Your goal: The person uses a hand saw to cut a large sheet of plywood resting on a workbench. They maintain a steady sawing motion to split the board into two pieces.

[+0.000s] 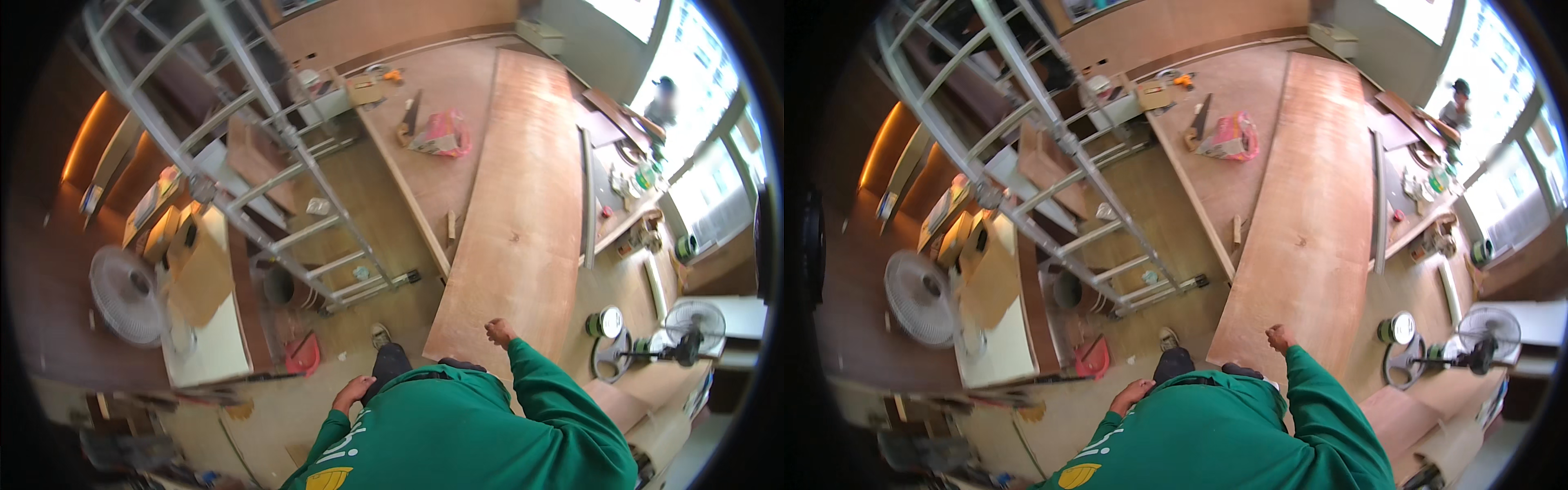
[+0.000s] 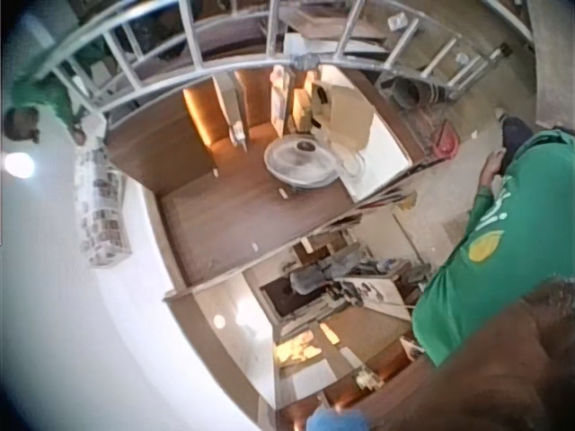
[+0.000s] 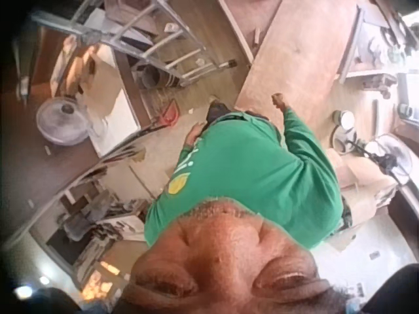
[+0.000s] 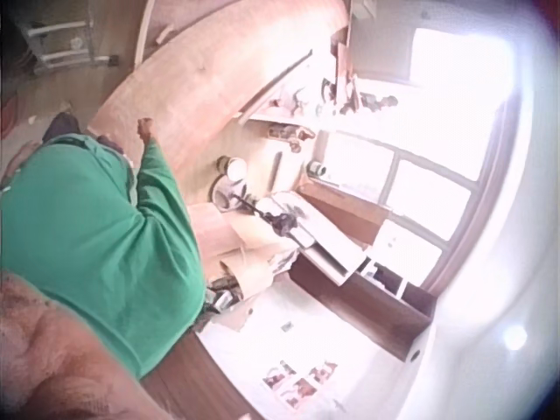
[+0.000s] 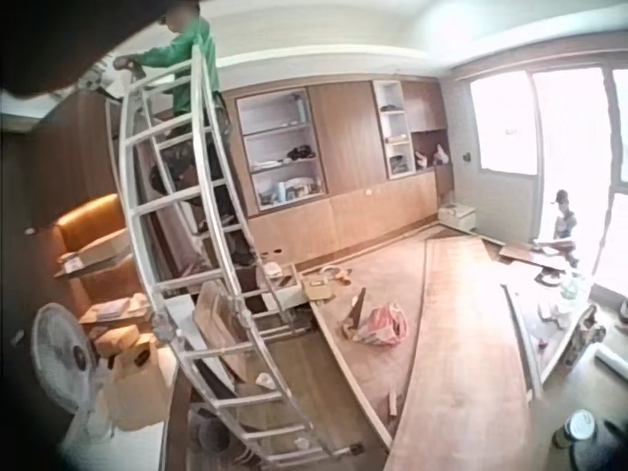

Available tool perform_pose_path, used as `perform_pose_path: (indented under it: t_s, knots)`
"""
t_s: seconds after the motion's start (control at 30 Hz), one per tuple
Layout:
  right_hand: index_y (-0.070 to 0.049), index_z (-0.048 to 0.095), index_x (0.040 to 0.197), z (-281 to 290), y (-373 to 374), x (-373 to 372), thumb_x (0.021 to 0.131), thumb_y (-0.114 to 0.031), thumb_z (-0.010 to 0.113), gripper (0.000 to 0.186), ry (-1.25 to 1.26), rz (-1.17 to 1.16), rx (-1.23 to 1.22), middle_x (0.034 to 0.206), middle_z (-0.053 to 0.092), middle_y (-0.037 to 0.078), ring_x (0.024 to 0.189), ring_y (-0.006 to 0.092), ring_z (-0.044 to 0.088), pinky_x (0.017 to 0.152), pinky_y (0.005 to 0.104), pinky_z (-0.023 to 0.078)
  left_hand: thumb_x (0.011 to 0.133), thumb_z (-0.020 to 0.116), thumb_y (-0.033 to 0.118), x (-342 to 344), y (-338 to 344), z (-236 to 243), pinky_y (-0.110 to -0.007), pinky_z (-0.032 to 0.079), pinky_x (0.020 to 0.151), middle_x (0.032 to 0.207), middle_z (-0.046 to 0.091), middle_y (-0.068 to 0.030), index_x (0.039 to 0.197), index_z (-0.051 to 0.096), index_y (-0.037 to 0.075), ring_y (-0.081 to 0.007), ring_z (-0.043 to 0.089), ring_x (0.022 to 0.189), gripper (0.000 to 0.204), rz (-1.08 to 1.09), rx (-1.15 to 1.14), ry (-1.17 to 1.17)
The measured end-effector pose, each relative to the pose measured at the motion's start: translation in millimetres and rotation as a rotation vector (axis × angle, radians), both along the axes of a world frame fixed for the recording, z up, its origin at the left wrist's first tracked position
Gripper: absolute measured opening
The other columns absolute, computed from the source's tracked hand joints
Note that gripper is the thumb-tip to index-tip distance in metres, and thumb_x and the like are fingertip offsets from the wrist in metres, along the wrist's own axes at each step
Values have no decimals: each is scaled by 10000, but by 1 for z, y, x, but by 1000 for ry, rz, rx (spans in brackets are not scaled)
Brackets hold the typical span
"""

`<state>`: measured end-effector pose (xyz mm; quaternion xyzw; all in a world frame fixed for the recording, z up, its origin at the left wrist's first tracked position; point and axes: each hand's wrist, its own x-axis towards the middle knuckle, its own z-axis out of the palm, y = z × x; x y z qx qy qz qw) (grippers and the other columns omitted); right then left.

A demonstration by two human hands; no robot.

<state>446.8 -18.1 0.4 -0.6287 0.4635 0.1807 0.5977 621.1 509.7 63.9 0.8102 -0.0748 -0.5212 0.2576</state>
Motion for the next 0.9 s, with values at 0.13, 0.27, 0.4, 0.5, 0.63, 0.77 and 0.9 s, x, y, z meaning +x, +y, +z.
perform_pose_path:
  t_s: [0.13,0.27,0.4,0.5,0.63,0.77,0.9]
  knots:
    - [-5,715,1195,-7,8,32,1033,-307,623,355,83,47,-108,955,731,99,817,228,693,664,385,569,1015,692,478,111,-47,6,-428,517,1078,1341,733,-189,1513,578,39,-311,689,1250,674,-364,24,-84]
    - [-15,743,1199,-3,75,53,1031,-305,624,356,81,-105,-92,980,754,107,818,217,703,666,375,580,1042,704,282,242,-106,94,-424,528,1082,1364,712,-202,1482,598,46,-314,677,1294,511,-93,-410,-414]
    - [-21,769,1196,4,163,77,1009,-299,653,355,266,117,-21,1119,798,177,979,302,765,822,451,619,1116,609,298,373,-141,254,-433,505,1090,1366,694,-210,1410,644,-5,-364,660,1267,423,180,-588,-888]
    - [-51,798,1163,5,221,94,990,-317,630,359,208,412,-266,1215,761,253,1163,448,713,1042,508,556,1116,604,262,462,-142,318,-477,517,1000,1229,699,-218,1381,647,-5,-407,660,1150,378,32,-693,-1221]
    - [-23,778,1187,34,217,137,1000,-325,636,382,178,156,-200,1187,769,236,1090,404,738,969,488,574,1097,634,321,534,-169,328,-513,514,969,1173,687,-233,1435,592,8,-435,650,1131,463,-222,-684,-1342]
    - [0,736,1161,89,204,188,1042,-294,644,329,-5,-386,-28,908,733,86,790,183,679,692,347,553,1066,637,467,571,-170,268,-519,523,954,1180,688,-236,1458,569,21,-445,652,1143,598,-357,-545,-1330]
    - [-67,687,1183,94,199,190,1078,-317,618,280,-4,-498,6,902,658,9,745,117,598,628,294,488,1060,580,579,579,-187,261,-516,547,920,1171,725,-234,1388,636,20,-455,686,1099,651,-442,-424,-1350]
